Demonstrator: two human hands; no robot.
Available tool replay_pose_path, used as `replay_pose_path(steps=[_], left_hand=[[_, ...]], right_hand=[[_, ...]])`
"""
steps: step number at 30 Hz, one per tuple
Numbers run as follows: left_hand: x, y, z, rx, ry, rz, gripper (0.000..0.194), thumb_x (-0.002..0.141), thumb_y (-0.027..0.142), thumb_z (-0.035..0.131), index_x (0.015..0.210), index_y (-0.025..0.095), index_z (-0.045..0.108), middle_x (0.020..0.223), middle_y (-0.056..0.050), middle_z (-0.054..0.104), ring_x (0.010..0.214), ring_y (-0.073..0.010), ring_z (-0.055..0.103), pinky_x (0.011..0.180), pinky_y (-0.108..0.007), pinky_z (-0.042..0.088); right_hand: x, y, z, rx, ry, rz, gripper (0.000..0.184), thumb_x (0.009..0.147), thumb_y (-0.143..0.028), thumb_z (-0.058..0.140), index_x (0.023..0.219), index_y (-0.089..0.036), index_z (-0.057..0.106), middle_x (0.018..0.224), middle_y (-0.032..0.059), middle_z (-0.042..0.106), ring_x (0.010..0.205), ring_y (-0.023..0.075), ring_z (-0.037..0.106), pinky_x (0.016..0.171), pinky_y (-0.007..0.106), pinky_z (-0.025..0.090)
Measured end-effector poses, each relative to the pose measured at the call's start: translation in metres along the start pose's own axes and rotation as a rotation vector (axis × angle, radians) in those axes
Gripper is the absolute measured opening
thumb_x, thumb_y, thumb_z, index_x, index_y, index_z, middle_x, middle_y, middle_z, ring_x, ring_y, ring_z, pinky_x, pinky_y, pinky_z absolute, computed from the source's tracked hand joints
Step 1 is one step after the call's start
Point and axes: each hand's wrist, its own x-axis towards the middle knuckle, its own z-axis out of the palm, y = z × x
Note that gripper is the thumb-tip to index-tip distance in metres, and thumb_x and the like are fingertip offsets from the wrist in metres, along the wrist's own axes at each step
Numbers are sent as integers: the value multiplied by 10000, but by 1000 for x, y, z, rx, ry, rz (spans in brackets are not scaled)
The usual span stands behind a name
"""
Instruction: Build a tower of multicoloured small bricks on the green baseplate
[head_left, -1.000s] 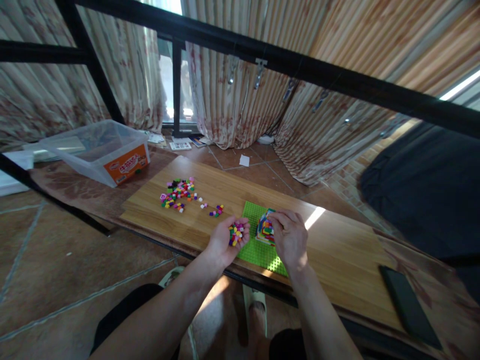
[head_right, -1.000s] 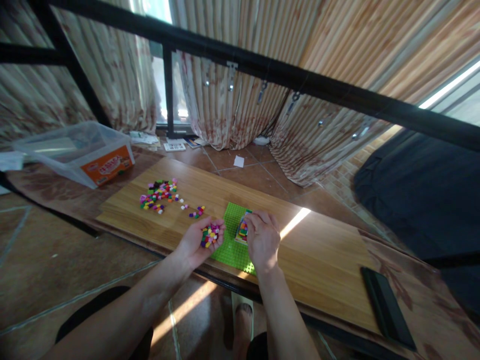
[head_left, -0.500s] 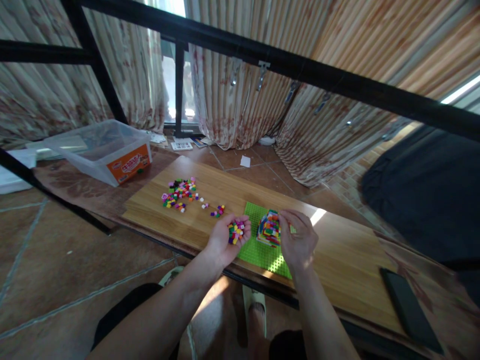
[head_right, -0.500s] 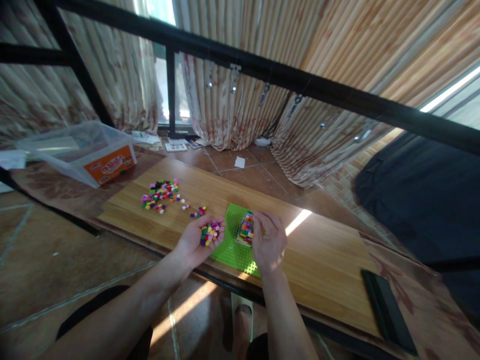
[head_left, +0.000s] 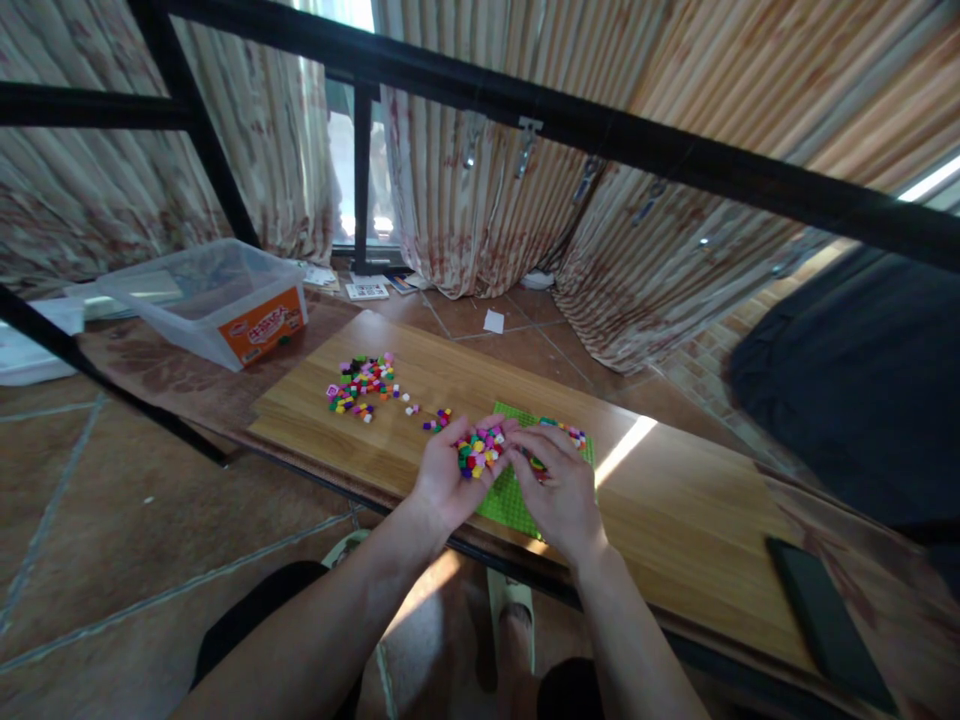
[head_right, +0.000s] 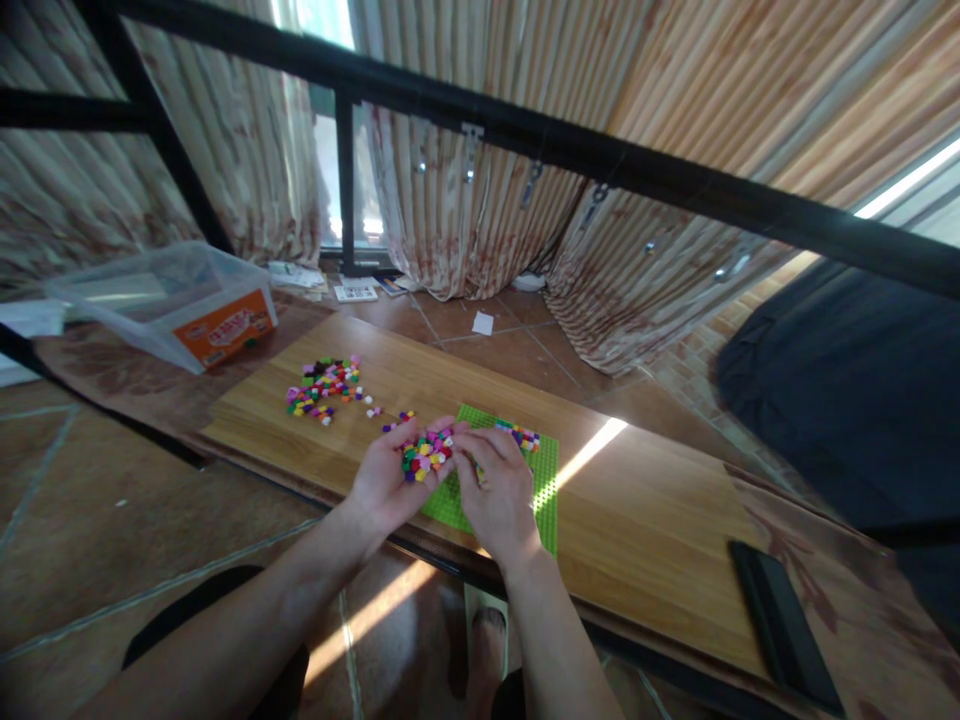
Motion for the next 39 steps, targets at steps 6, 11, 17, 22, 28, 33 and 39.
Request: replay_pose_path(steps=[6, 11, 17, 22, 28, 33, 39], left_hand=[[1, -2, -1, -9, -24, -26, 343, 882, 258, 400, 951, 41, 656, 937, -176, 683, 842, -198, 656, 675, -261, 529], [3, -4, -1, -15, -33, -38, 359, 888, 261, 391, 956, 34, 660, 976, -178, 678, 846, -189, 654, 699, -252, 526], [2, -4, -2, -18, -27, -52, 352, 885, 264, 392, 949, 40, 656, 1005, -183, 671, 865, -200, 653, 750, -284, 529], [2, -6, -3, -19, -31, -50, 342, 881, 265, 406, 957, 44, 656, 997, -180, 675, 874, -198, 652, 739, -277, 528], [3, -6, -2, 10, -8, -34, 339, 874, 260, 420, 960, 44, 667, 967, -177, 685, 860, -196, 654, 718, -265, 526], [2, -6, -1, 11, 0, -38, 338, 876, 257, 417, 933, 37, 667, 982, -189, 679, 886, -194, 653, 722, -246, 524], [2, -6, 0, 25, 6, -36, 333, 878, 261, 418, 930, 38, 660, 969, -193, 680, 877, -219, 661, 744, -300, 541]], right_hand=[[0, 1, 2, -94, -29, 71, 174, 844, -254, 560, 964, -218, 681, 972, 65, 630, 921, 194, 586, 834, 362, 490], [0, -1, 7, -150, -6, 88, 171, 839, -257, 565, 961, -216, 678, 961, 65, 623, 900, 197, 580, 804, 359, 489], [0, 1, 11, -190, 27, 96, 159, 846, -230, 537, 908, -200, 680, 908, 67, 626, 879, 194, 581, 796, 350, 482], [-1, 0, 8, -183, 48, 84, 163, 845, -225, 521, 888, -210, 677, 905, 63, 622, 869, 192, 578, 783, 350, 480], [-1, 2, 7, -205, 18, 68, 161, 831, -233, 545, 929, -213, 672, 924, 71, 617, 903, 213, 569, 793, 371, 475], [0, 2, 7, -197, 2, 64, 146, 831, -256, 559, 891, -210, 683, 906, 70, 619, 882, 208, 575, 790, 368, 475], [1, -3, 3, -79, 95, 136, 109, 804, -208, 579, 836, -194, 682, 862, 45, 647, 823, 170, 608, 765, 311, 485]])
